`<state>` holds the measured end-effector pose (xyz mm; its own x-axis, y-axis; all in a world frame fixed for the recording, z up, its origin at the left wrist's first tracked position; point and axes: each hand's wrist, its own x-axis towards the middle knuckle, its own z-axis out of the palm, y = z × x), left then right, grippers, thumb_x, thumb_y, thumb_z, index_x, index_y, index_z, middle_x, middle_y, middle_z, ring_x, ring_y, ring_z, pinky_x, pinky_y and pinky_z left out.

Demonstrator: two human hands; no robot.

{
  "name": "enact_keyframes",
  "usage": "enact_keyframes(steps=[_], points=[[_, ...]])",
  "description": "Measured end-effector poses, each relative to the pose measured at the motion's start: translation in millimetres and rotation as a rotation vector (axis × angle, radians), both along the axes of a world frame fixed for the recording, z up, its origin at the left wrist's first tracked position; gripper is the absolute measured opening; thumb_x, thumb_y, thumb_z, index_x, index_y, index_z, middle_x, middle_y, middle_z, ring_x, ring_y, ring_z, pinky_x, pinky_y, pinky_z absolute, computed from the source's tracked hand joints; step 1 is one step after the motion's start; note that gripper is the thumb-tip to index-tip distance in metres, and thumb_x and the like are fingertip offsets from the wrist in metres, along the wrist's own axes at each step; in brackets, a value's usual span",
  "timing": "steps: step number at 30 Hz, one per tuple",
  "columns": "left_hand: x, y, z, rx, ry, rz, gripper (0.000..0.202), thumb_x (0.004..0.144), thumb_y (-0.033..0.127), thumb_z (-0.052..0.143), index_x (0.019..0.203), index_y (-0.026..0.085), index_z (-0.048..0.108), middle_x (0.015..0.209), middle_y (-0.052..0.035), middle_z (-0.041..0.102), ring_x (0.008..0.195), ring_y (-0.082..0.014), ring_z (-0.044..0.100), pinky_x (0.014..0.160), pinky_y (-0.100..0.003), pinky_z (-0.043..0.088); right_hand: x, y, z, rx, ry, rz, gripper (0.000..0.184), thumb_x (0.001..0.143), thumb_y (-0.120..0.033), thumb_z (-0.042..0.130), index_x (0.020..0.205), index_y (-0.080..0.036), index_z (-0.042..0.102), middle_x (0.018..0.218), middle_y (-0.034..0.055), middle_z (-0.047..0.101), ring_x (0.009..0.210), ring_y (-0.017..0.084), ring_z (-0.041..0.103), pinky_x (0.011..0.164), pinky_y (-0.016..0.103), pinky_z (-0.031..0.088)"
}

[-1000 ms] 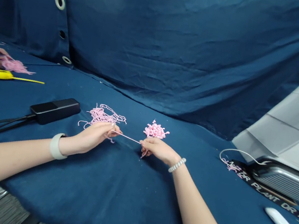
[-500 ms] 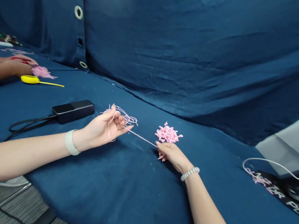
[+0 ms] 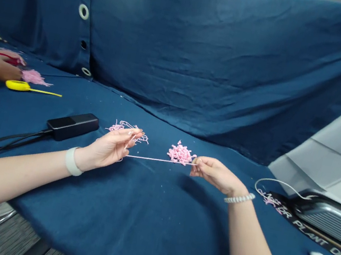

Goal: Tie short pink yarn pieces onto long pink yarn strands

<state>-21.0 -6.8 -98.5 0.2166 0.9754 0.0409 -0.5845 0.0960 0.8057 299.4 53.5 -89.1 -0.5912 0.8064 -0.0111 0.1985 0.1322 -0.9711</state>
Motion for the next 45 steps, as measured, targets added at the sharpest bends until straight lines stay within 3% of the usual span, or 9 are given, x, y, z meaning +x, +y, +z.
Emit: enact_keyframes(steps=[9, 15, 18, 22, 25, 31, 36, 42, 45], points=[[-1, -3, 7.8, -0.041, 0.086, 0.112, 0.014, 0.082, 0.015, 0.060, 0.096, 0.014, 0.064, 0.092, -0.0017, 0.060, 0.050, 0.0004, 0.051, 0.032, -0.006, 0.037, -10, -40, 68.7, 0.352, -0.554, 0.071, 0.030, 0.083, -0.045, 0.053, 0.072, -0.017, 0.056, 0.078, 0.0038, 0.062, 0.077, 0.017, 0.056, 0.072, 0.027, 0.041], [2, -4, 4.1, -0.045, 0.136, 0.063, 0.032, 0.079, 0.012, 0.063, 0.110, 0.019, 0.058, 0.084, -0.0002, 0.060, 0.045, 0.0002, 0.047, 0.031, -0.007, 0.033, -24, -68, 89.0, 0.717, -0.518, -0.490, 0.037, 0.079, -0.052, 0.056, 0.067, -0.017, 0.060, 0.055, -0.0013, 0.050, 0.048, 0.009, 0.039, 0.045, 0.023, 0.026], [5, -5, 0.7, -0.044, 0.178, 0.024, 0.037, 0.078, 0.013, 0.065, 0.114, 0.017, 0.058, 0.090, -0.0035, 0.061, 0.049, -0.0006, 0.050, 0.033, -0.007, 0.036, -35, -78, 92.3, 0.804, -0.307, -0.535, 0.034, 0.081, -0.047, 0.056, 0.064, -0.017, 0.059, 0.057, -0.0005, 0.053, 0.051, 0.010, 0.044, 0.049, 0.024, 0.033], [7, -8, -2.4, -0.041, 0.213, -0.027, 0.033, 0.077, 0.014, 0.065, 0.110, 0.015, 0.061, 0.095, -0.0058, 0.062, 0.056, -0.0019, 0.054, 0.038, -0.007, 0.041, -56, -84, 89.5, 0.588, 0.344, -0.307, 0.029, 0.083, -0.039, 0.056, 0.062, -0.019, 0.054, 0.074, 0.0015, 0.057, 0.081, 0.017, 0.059, 0.079, 0.035, 0.047], [6, -9, -4.5, -0.031, 0.206, -0.080, 0.024, 0.076, 0.014, 0.067, 0.099, 0.013, 0.064, 0.088, -0.0045, 0.063, 0.054, -0.0017, 0.053, 0.037, -0.007, 0.039, -75, -91, 88.3, 0.366, 0.575, -0.225, 0.034, 0.085, -0.042, 0.054, 0.059, -0.021, 0.048, 0.073, 0.0000, 0.055, 0.079, 0.016, 0.059, 0.079, 0.037, 0.048], [6, -8, -3.1, -0.026, 0.124, -0.133, 0.010, 0.075, 0.017, 0.067, 0.077, 0.012, 0.059, 0.070, -0.0012, 0.061, 0.047, -0.0016, 0.048, 0.034, -0.008, 0.031, -86, -92, 85.1, 0.083, 0.690, -0.123, 0.035, 0.084, -0.039, 0.057, 0.056, -0.021, 0.048, 0.050, -0.0052, 0.028, 0.042, 0.007, 0.028, 0.043, 0.022, 0.034], [6, -11, -0.6, 0.001, 0.093, -0.128, 0.017, 0.073, 0.020, 0.070, 0.073, 0.014, 0.054, 0.064, 0.0008, 0.060, 0.044, -0.0017, 0.047, 0.034, -0.008, 0.031, -74, -66, 70.1, 0.090, 0.598, -0.276, 0.011, 0.072, -0.028, 0.071, 0.079, -0.020, 0.067, 0.066, -0.0021, 0.052, 0.052, 0.005, 0.041, 0.048, 0.020, 0.039], [8, -15, -2.0, 0.046, 0.157, -0.126, 0.018, 0.073, 0.022, 0.070, 0.071, 0.015, 0.053, 0.062, 0.0002, 0.062, 0.039, -0.0024, 0.045, 0.031, -0.009, 0.031, -82, -51, 51.2, 0.060, 0.583, -0.399, 0.057, 0.061, -0.015, 0.078, 0.113, -0.027, 0.060, 0.068, -0.0025, 0.064, 0.061, 0.008, 0.056, 0.050, 0.018, 0.042], [9, -16, -3.0, 0.045, 0.202, -0.080, 0.016, 0.073, 0.024, 0.069, 0.074, 0.015, 0.056, 0.069, -0.0012, 0.064, 0.043, -0.0041, 0.049, 0.029, -0.010, 0.031, -96, -51, 39.7, 0.028, 0.574, -0.347, 0.050, 0.061, -0.020, 0.079, 0.107, -0.024, 0.062, 0.072, -0.0003, 0.068, 0.060, 0.009, 0.058, 0.053, 0.019, 0.044]])
